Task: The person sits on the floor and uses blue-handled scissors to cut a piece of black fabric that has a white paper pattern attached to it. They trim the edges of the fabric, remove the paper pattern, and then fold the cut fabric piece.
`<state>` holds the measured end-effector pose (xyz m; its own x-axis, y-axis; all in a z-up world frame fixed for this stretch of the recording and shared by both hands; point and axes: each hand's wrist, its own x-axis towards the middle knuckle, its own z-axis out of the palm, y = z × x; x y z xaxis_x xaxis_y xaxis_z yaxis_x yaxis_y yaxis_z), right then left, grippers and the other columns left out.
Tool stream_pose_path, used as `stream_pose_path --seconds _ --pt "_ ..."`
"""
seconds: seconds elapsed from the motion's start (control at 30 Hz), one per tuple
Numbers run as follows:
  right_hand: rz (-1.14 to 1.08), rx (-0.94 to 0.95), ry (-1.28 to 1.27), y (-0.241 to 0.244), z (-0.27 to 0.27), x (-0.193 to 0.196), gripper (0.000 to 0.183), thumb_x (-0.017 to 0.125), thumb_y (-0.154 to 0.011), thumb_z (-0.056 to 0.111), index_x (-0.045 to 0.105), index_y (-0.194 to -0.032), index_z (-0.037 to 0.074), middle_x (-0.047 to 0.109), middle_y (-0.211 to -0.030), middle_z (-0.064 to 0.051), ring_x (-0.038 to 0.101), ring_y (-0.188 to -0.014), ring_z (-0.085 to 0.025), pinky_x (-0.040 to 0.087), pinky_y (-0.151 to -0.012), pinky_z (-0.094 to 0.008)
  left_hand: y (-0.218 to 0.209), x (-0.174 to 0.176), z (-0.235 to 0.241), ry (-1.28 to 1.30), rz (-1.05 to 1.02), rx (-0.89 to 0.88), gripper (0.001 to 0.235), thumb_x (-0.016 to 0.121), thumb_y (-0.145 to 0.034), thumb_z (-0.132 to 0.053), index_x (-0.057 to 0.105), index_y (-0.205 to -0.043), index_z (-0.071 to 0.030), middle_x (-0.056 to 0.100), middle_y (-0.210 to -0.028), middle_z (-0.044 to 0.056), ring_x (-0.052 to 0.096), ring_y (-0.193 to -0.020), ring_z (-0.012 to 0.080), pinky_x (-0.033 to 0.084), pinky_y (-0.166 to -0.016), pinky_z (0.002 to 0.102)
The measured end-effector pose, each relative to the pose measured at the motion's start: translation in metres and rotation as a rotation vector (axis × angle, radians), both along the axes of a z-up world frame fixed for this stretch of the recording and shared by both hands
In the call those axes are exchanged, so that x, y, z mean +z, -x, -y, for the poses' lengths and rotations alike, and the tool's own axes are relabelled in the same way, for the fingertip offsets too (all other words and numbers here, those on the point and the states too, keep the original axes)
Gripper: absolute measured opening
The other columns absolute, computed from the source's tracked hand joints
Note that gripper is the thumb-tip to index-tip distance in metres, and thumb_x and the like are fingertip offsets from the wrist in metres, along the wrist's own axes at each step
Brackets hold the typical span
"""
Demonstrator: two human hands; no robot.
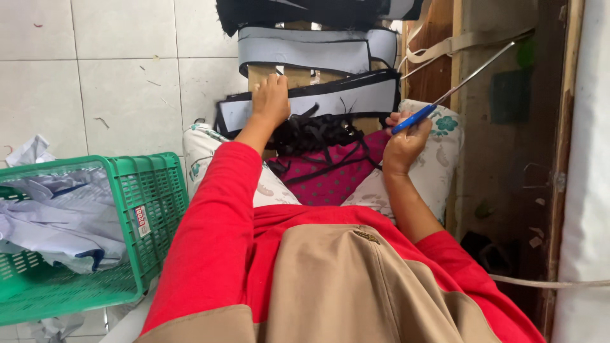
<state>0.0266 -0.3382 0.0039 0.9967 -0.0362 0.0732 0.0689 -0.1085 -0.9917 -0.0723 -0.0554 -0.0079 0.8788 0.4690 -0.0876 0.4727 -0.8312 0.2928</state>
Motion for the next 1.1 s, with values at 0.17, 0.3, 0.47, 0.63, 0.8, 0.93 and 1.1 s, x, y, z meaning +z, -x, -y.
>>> stream_pose_path --seconds 0.17,0.3,0.47,0.63,0.8,0.93,1.1 --pt "-0.120 0.034 0.020 0.006 -0.002 0.021 0.015 0.058 -0.109 0.025 0.049 -0.109 0.013 0.074 -0.088 -0.009 0.075 -0.072 -0.015 0.061 -0.055 -0.022 0.024 -0.009 0.014 -0.080 0.124 -0.186 0.073 0.086 -0.070 -0.043 0.056 -0.128 -0.010 0.056 -0.128 0.017 0.060 -0.115 0.0391 0.049 -0.094 0.051" --pt "-0.219 0.042 0.001 0.007 -0.003 0.024 0.020 0.057 -0.109 0.031 0.050 -0.110 0.012 0.074 -0.087 -0.009 0.076 -0.070 -0.015 0.062 -0.053 -0.021 0.023 -0.009 0.009 -0.073 0.062 -0.224 0.087 0.090 -0.064 -0.043 0.054 -0.137 -0.013 0.054 -0.132 0.013 0.059 -0.120 0.0384 0.049 -0.097 0.052" --pt "-0.237 0.038 -0.002 0.007 -0.001 0.021 0.022 0.059 -0.108 0.032 0.050 -0.108 0.011 0.074 -0.087 -0.011 0.076 -0.070 -0.017 0.062 -0.053 -0.022 0.010 -0.003 -0.002 -0.097 0.054 -0.276 0.086 0.084 -0.057 -0.059 0.058 -0.131 -0.022 0.056 -0.110 0.005 0.064 -0.099 0.0339 0.051 -0.084 0.048" --pt "-0.265 0.032 -0.026 0.009 0.003 0.022 0.026 0.060 -0.107 0.034 0.050 -0.108 0.011 0.074 -0.087 -0.012 0.076 -0.069 -0.018 0.063 -0.052 -0.023 0.007 0.010 -0.007 -0.084 0.062 -0.277 0.085 0.076 -0.063 -0.074 0.062 -0.125 -0.017 0.055 -0.103 0.008 0.062 -0.093 0.0339 0.050 -0.081 0.047" --pt "-0.271 0.033 -0.021 0.009 0.001 0.022 0.027 0.060 -0.107 0.035 0.049 -0.108 0.010 0.074 -0.087 -0.012 0.076 -0.069 -0.019 0.063 -0.053 -0.025 -0.001 0.021 -0.002 0.240 -0.235 -0.216 0.080 0.058 -0.075 -0.079 0.063 -0.115 -0.010 0.068 -0.104 0.016 0.069 -0.101 0.0392 0.049 -0.091 0.053" --pt "-0.253 0.034 -0.011 0.009 0.003 0.019 0.026 0.060 -0.107 0.033 0.049 -0.109 0.010 0.074 -0.087 -0.012 0.076 -0.069 -0.019 0.063 -0.052 -0.025 -0.003 0.012 0.009 0.040 -0.255 -0.235 0.049 0.055 -0.079 -0.050 0.055 -0.112 -0.013 0.072 -0.094 0.015 0.071 -0.094 0.0388 0.045 -0.087 0.051" --pt "-0.345 0.085 -0.047 0.016 0.000 0.041 0.034 0.072 -0.100 0.037 0.051 -0.110 0.013 0.076 -0.093 -0.009 0.076 -0.074 -0.015 0.065 -0.060 -0.025 -0.002 0.008 0.023 -0.504 0.511 -0.215 0.039 0.057 -0.091 -0.017 0.067 -0.128 -0.020 0.071 -0.113 0.013 0.068 -0.106 0.0303 0.049 -0.093 0.045"
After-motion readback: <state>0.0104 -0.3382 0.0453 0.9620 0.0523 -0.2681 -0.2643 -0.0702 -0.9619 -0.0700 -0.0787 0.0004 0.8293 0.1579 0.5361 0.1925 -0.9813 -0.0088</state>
